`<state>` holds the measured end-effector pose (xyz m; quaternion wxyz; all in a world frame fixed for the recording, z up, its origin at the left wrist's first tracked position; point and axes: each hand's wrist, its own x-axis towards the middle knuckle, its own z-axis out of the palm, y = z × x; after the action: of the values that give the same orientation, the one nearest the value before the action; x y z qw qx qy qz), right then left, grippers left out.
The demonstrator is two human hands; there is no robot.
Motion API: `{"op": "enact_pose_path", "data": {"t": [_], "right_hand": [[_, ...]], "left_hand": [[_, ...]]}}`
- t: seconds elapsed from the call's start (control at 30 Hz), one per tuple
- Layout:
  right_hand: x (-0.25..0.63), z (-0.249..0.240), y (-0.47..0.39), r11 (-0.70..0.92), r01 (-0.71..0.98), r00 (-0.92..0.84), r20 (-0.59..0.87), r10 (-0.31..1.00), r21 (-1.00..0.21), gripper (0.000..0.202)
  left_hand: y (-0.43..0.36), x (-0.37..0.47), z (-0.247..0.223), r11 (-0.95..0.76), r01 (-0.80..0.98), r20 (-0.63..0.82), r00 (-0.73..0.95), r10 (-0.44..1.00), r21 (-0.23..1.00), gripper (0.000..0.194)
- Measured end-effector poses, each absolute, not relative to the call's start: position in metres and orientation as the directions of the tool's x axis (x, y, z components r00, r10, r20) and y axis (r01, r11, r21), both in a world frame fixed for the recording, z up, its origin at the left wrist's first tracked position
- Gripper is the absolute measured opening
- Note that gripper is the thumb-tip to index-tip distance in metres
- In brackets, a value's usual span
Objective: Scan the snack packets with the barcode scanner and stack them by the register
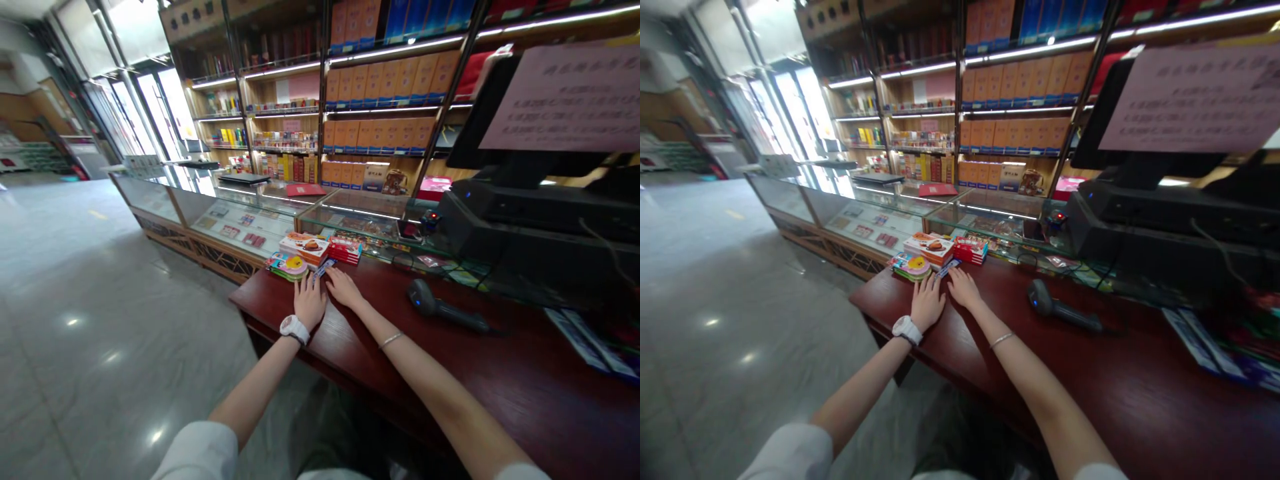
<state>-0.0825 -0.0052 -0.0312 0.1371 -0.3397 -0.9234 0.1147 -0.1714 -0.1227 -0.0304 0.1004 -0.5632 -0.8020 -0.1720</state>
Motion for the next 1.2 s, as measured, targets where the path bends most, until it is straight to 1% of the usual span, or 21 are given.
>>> {"op": "enact_pose_path", "data": {"t": [0.17, 0.43, 0.53, 0.7, 0.83, 1.0, 1.2], "right_hand": [[-0.089, -0.036, -0.004, 0.755, 0.601, -0.741, 0.172, 0.649, -0.262, 0.051], [-0.079, -0.041, -0.005, 0.767, 0.609, -0.729, 0.24, 0.641, -0.202, 0.049], [-0.078, -0.043, 0.001, 0.76, 0.617, -0.725, 0.23, 0.65, -0.203, 0.051], [-0.083, -0.045, 0.014, 0.802, 0.553, -0.776, 0.21, 0.595, -0.226, 0.058], [-0.08, -0.044, 0.017, 0.817, 0.534, -0.77, 0.274, 0.576, -0.217, 0.048], [-0.055, -0.04, 0.023, 0.876, 0.443, -0.79, 0.38, 0.482, -0.189, 0.031], [-0.024, -0.043, 0.031, 0.854, 0.442, -0.741, 0.426, 0.519, -0.274, 0.021]], "left_hand": [[-0.123, -0.171, -0.036, 0.331, 0.926, 0.324, -0.375, 0.869, 0.183, 0.052], [-0.124, -0.171, -0.032, 0.317, 0.933, 0.345, -0.359, 0.867, 0.172, 0.051], [-0.125, -0.17, -0.03, 0.313, 0.934, 0.33, -0.355, 0.875, 0.175, 0.049], [-0.125, -0.172, -0.03, 0.274, 0.943, 0.344, -0.326, 0.881, 0.192, 0.044], [-0.124, -0.174, -0.032, 0.282, 0.938, 0.352, -0.338, 0.873, 0.203, 0.042], [-0.123, -0.176, -0.034, 0.28, 0.935, 0.342, -0.342, 0.875, 0.219, 0.042], [-0.123, -0.179, -0.032, 0.207, 0.959, 0.315, -0.26, 0.913, 0.191, 0.043]]}}
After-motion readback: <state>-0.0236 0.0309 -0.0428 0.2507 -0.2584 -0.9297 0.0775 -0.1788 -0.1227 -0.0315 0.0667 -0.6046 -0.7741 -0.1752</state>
